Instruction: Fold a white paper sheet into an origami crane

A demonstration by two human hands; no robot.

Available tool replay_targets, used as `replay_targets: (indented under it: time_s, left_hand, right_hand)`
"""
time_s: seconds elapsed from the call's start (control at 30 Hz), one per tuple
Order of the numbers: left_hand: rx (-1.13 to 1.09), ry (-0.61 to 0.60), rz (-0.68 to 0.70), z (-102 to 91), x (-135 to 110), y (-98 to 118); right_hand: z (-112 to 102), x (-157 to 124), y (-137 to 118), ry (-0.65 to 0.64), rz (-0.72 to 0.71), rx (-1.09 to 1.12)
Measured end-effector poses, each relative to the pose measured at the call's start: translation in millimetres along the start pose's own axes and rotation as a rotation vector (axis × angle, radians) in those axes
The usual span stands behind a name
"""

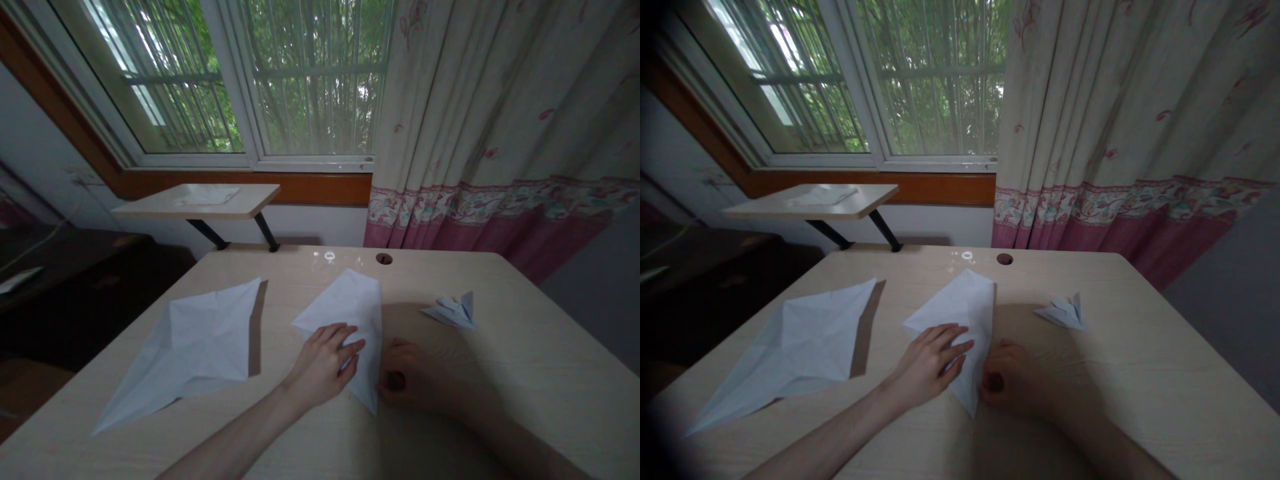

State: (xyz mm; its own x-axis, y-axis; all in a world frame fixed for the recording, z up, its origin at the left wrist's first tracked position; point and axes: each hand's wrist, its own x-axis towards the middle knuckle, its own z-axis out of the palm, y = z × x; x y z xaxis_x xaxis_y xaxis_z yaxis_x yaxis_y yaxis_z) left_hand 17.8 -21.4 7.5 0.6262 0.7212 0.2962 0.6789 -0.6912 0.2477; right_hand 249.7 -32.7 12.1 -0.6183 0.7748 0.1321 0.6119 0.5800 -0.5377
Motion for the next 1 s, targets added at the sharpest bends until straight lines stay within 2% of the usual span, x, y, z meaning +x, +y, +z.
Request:
replay_targets:
  time_s: [0.33, 0.67, 0.83, 1.0]
  left_hand:
    - [-0.017, -0.031, -0.009, -3.0, 1, 0]
    - [-0.017, -0.036, -0.005, -0.8, 1, -1]
    - [-0.012, -0.026, 0.003, -0.3, 1, -2]
    - [-0.02, -0.022, 0.013, -1.0, 1, -3]
  right_hand:
    - [-4, 0, -9, -0.09, -0.025, 0.11]
    - [-1, 1, -6, -0.147, -0.028, 0.184]
    - [0, -1, -3, -0.121, -0.057, 0.205]
    - [8, -1, 12, -0.018, -0.061, 0.262]
